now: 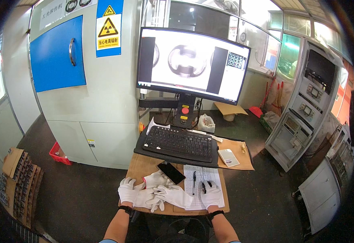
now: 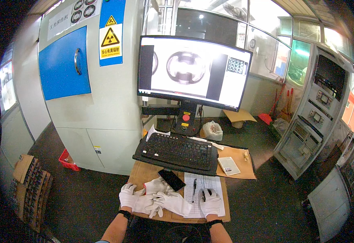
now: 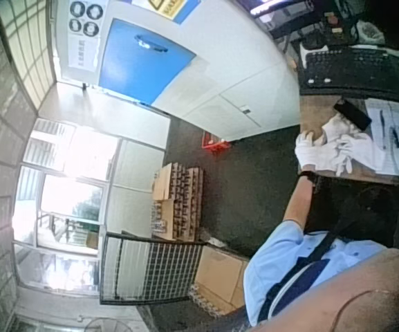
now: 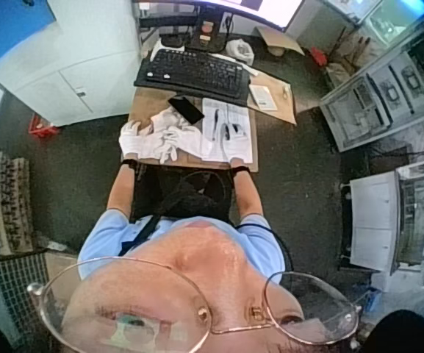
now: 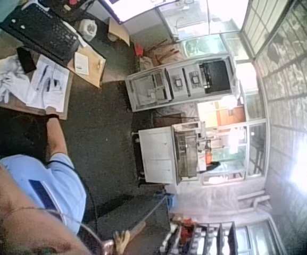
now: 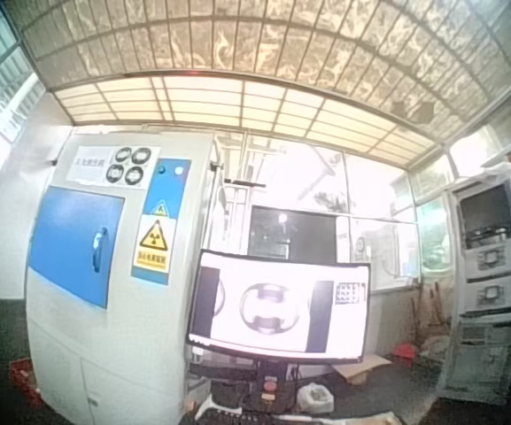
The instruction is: Inspecting metal components using an industrial X-ray inspection machine and reviewing results on a monitor.
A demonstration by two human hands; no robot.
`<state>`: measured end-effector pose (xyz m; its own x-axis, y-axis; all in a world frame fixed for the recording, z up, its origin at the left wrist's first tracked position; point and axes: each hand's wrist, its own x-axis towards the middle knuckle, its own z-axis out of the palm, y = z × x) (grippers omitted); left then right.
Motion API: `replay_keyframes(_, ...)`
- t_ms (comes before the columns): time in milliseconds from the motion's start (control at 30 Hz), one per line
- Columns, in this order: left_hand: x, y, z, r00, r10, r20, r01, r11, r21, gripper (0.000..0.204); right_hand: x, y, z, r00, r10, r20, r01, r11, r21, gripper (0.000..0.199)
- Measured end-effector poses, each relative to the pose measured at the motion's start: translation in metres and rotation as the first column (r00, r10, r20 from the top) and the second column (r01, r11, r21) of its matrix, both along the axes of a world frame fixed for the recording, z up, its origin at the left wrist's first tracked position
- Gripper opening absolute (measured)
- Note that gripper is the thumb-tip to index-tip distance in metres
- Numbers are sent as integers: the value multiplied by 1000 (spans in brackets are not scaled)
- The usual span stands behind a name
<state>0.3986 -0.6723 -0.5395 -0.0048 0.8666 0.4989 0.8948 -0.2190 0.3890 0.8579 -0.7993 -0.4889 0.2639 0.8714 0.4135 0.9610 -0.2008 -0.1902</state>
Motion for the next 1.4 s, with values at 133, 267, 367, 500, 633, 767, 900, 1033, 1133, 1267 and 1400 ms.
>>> replay_keyframes(133,0,-1,0,1000,0,-7,0,1000,7,41,0,0,-1,1000,2,5,-2,1000,-8,57)
replay_keyframes(267,-1,-1,-1,1000,5,-9,-5,1000,2,38,-4,-1,6,1000,-18,-18,18,1000,-10,52)
replay_keyframes(367,-4,1,-5,1000,8,-25,-8,1000,-3,35,-6,-1,8,1000,-19,-15,19,1000,10,49)
replay_keyframes(500,1,0,-2,1000,-8,-25,8,1000,-8,34,-7,-4,15,999,-21,-32,21,1000,-10,51)
replay_keyframes(633,-3,-1,-2,1000,-16,-23,15,1000,-6,34,-16,-6,31,998,-21,-57,19,999,-40,52)
replay_keyframes(767,-2,1,-3,1000,-19,-8,19,1000,-16,35,-8,-5,19,999,-5,-46,4,1000,-11,53)
replay_keyframes(900,-2,1,-4,1000,-23,-7,23,1000,-7,35,-6,-3,13,999,-6,-41,6,1000,-6,52)
replay_keyframes(1033,-3,3,-7,1000,-18,-12,18,999,45,35,-4,1,5,999,9,-33,-8,999,34,51)
replay_keyframes(1133,-2,3,-8,1000,-10,-4,10,998,56,35,0,3,-3,999,17,-33,-15,999,45,53)
replay_keyframes(1267,4,2,-3,1000,-15,1,15,999,45,36,7,4,-12,999,15,-40,-13,999,45,56)
replay_keyframes(1400,-2,2,-9,1000,-7,-6,7,999,45,38,3,5,-7,999,12,-50,-11,1000,22,55)
